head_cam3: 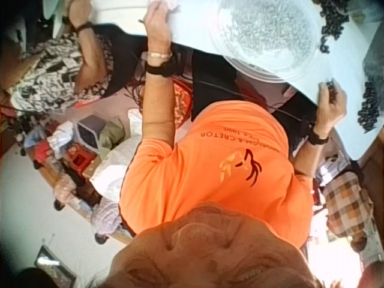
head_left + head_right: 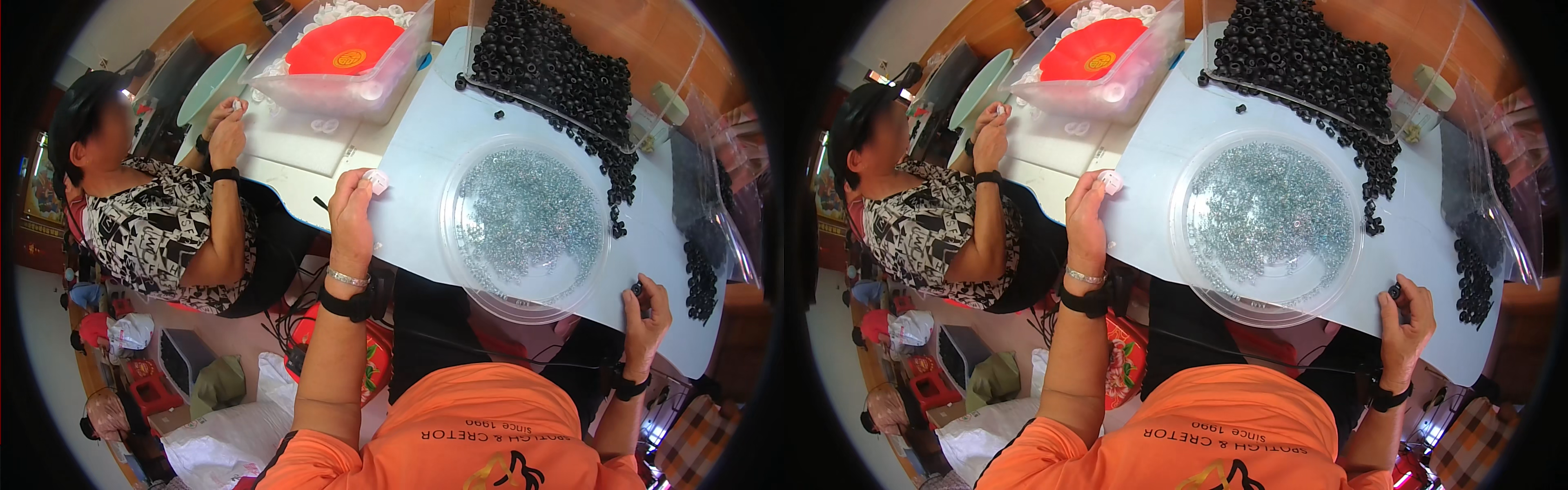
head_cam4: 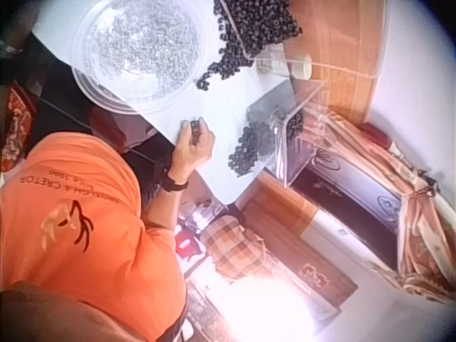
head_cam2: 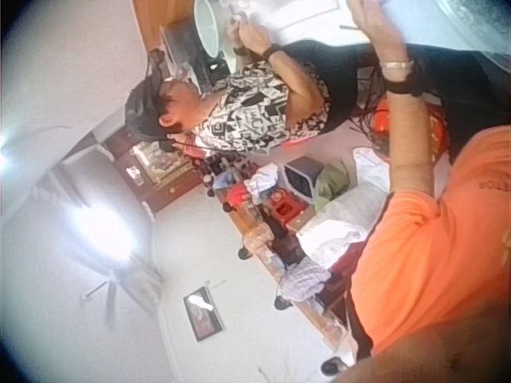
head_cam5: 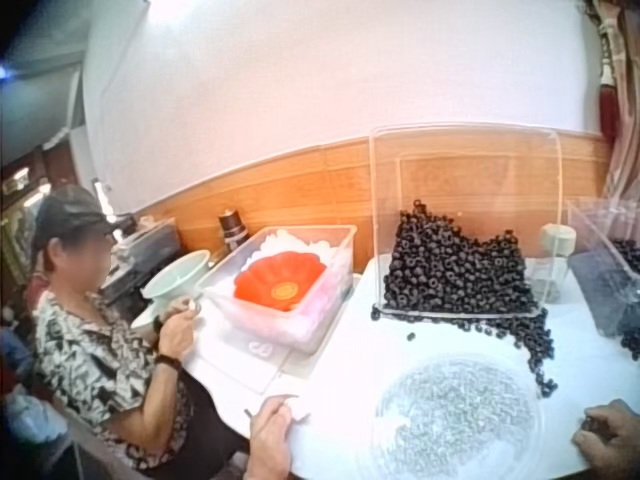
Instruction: The person picks up a black plastic piece and inserts a small metal part into it before pressing the assembly into a white plastic cap.
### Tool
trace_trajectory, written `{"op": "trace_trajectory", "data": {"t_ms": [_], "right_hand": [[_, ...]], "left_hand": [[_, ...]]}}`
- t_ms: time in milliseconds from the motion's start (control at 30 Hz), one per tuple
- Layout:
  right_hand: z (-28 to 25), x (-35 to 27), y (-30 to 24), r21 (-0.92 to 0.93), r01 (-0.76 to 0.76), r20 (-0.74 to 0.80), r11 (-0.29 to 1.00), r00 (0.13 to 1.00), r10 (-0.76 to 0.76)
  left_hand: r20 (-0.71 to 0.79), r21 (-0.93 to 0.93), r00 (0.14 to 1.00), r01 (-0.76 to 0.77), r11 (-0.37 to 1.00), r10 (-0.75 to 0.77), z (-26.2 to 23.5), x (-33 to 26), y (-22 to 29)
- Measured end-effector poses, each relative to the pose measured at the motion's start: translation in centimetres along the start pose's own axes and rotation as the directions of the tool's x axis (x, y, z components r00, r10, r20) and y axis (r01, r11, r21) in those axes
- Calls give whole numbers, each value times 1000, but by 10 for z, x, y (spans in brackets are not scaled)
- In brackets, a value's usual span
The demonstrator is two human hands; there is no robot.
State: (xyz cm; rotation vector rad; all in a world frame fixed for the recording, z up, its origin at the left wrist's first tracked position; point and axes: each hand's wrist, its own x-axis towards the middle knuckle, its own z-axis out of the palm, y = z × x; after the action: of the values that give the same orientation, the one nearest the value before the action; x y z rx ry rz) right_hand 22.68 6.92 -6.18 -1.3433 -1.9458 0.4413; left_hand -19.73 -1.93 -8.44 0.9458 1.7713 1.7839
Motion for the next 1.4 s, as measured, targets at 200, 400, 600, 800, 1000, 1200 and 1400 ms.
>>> {"op": "trace_trajectory", "data": {"t_ms": [200,400,600,800,1000,1200,1400], "right_hand": [[0,1,-1,-9,3,-3,1000,1000,-3],[1,1,-2,-23,12,-4,1000,1000,-12],[-2,12,-8,3,-52,68,999,996,52],[-1,32,-8,-54,-62,178,997,982,71],[5,41,-1,-82,-125,124,989,983,135],[-7,37,-7,-106,36,2,994,999,-36],[-43,77,-49,13,153,13,988,988,-153]], "left_hand": [[-6,1,1000,-2,1000,2,1,1,0],[-29,-23,999,13,1000,-13,2,1,-2],[-28,-17,999,18,1000,-18,1,2,-4],[-27,-38,999,24,999,-25,-3,3,-12],[-42,-22,999,-6,1000,5,0,2,-14],[-42,-72,999,-20,997,17,9,5,-16],[-46,-45,998,32,998,-34,-8,1,-11]]}}
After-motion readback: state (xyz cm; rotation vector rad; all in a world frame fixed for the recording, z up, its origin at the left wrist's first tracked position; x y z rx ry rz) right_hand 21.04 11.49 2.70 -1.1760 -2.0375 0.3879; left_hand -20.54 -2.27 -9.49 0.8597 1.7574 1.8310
